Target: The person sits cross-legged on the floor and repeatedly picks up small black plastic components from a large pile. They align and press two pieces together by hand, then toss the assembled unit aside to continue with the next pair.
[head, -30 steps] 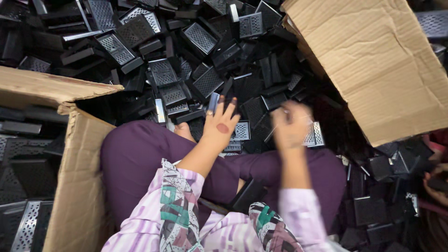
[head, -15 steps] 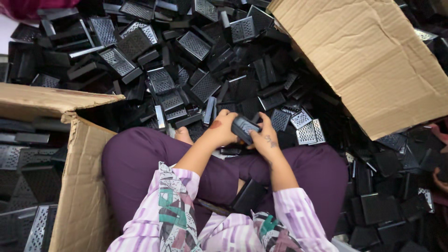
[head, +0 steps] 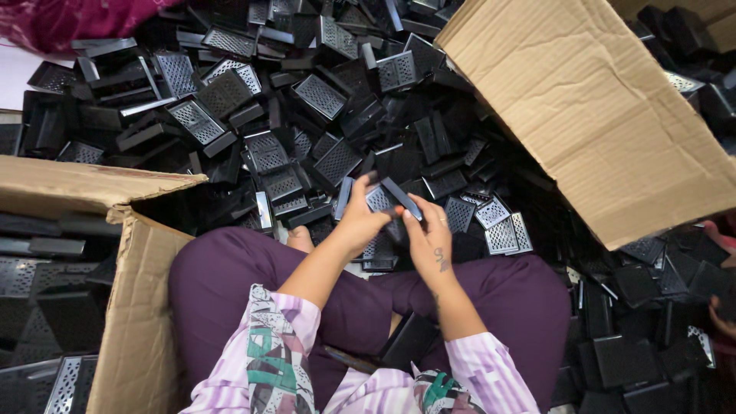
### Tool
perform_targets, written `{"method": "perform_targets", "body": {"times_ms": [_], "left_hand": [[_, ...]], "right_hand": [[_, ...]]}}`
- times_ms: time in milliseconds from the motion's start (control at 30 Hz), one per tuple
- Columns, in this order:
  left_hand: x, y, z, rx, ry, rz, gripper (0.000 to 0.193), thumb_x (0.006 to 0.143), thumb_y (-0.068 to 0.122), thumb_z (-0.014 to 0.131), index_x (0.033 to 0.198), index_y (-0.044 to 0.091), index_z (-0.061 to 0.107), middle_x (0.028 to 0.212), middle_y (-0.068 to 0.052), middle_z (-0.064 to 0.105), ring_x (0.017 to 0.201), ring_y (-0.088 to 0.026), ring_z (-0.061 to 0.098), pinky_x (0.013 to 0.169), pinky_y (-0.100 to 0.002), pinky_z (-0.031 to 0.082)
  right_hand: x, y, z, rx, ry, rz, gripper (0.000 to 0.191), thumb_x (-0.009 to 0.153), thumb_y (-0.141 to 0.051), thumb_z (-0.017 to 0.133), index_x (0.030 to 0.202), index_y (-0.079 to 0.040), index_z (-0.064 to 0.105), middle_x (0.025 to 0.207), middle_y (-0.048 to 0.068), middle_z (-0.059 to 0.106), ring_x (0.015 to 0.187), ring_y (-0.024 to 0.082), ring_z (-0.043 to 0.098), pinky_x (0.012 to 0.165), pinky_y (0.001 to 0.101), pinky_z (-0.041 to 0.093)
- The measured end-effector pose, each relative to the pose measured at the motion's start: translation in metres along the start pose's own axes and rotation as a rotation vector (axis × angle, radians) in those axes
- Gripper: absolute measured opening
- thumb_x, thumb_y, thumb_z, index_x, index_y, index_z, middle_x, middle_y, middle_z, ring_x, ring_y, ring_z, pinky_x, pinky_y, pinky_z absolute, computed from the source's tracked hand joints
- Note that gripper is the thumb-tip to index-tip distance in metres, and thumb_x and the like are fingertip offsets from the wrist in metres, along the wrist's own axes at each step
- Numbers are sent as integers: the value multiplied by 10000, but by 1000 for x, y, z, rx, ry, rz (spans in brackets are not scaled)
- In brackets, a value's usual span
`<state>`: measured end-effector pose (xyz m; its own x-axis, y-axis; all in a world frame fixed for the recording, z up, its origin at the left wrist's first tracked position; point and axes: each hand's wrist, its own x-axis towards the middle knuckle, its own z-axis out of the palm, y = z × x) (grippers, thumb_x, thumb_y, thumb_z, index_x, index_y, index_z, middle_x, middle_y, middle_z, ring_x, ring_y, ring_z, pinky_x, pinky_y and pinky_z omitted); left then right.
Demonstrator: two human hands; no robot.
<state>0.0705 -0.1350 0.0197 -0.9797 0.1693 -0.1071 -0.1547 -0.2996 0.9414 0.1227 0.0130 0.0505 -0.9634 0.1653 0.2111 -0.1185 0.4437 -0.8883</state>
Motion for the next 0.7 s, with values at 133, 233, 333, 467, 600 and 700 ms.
{"method": "perform_targets", "body": {"times_ms": [133, 233, 333, 467, 600, 700], "left_hand": [[-5, 24, 0, -519, 74, -256, 876, 818, -49, 512, 1545, 255, 131, 1328, -170, 503, 1057, -317, 627, 843, -596, 555], [-13, 41, 1, -759, 124, -285, 840, 820, 14, 412, 1540, 313, 99, 1331, -109, 542, 1077, -317, 668, 822, -629, 559], [-7, 46, -1, -782, 16, -265, 841, 764, -64, 421, 1549, 131, 189, 1294, -180, 568, 1084, -357, 679, 868, -586, 575], [4, 32, 0, -777, -115, -272, 713, 822, -83, 468, 1508, 105, 422, 1213, -156, 631, 1044, -271, 663, 910, -439, 571], [5, 25, 2, -738, -250, -255, 569, 856, -141, 528, 1393, 48, 544, 1235, -99, 662, 1067, -210, 663, 913, -346, 545], [1, 34, 5, -668, -331, -234, 595, 825, -156, 564, 1392, 23, 549, 1281, -109, 660, 1084, -207, 659, 911, -324, 542]], "right_hand": [[0, -11, 1, 52, -30, -96, 353, 1032, -186, 617, 1359, -58, 651, 1353, 138, 631, 1272, 252, 599, 1069, 326, 446], [2, -16, -1, 77, 2, -71, 323, 1040, -186, 613, 1338, -94, 697, 1360, 117, 670, 1292, 240, 632, 1113, 315, 461], [4, -17, -4, 100, 22, -47, 354, 994, -121, 661, 1338, -44, 696, 1396, 143, 628, 1314, 257, 588, 1111, 332, 431], [12, -10, -7, 521, -14, 139, 485, 917, -46, 678, 1390, 17, 596, 1415, 132, 588, 1314, 220, 575, 1112, 314, 435], [20, 0, -14, 662, -52, 264, 621, 856, 13, 686, 1455, 5, 525, 1418, 157, 600, 1317, 219, 578, 1102, 315, 440], [24, 5, -19, 712, -51, 271, 694, 810, 60, 704, 1473, 0, 508, 1418, 184, 580, 1292, 245, 574, 1086, 343, 461]]}}
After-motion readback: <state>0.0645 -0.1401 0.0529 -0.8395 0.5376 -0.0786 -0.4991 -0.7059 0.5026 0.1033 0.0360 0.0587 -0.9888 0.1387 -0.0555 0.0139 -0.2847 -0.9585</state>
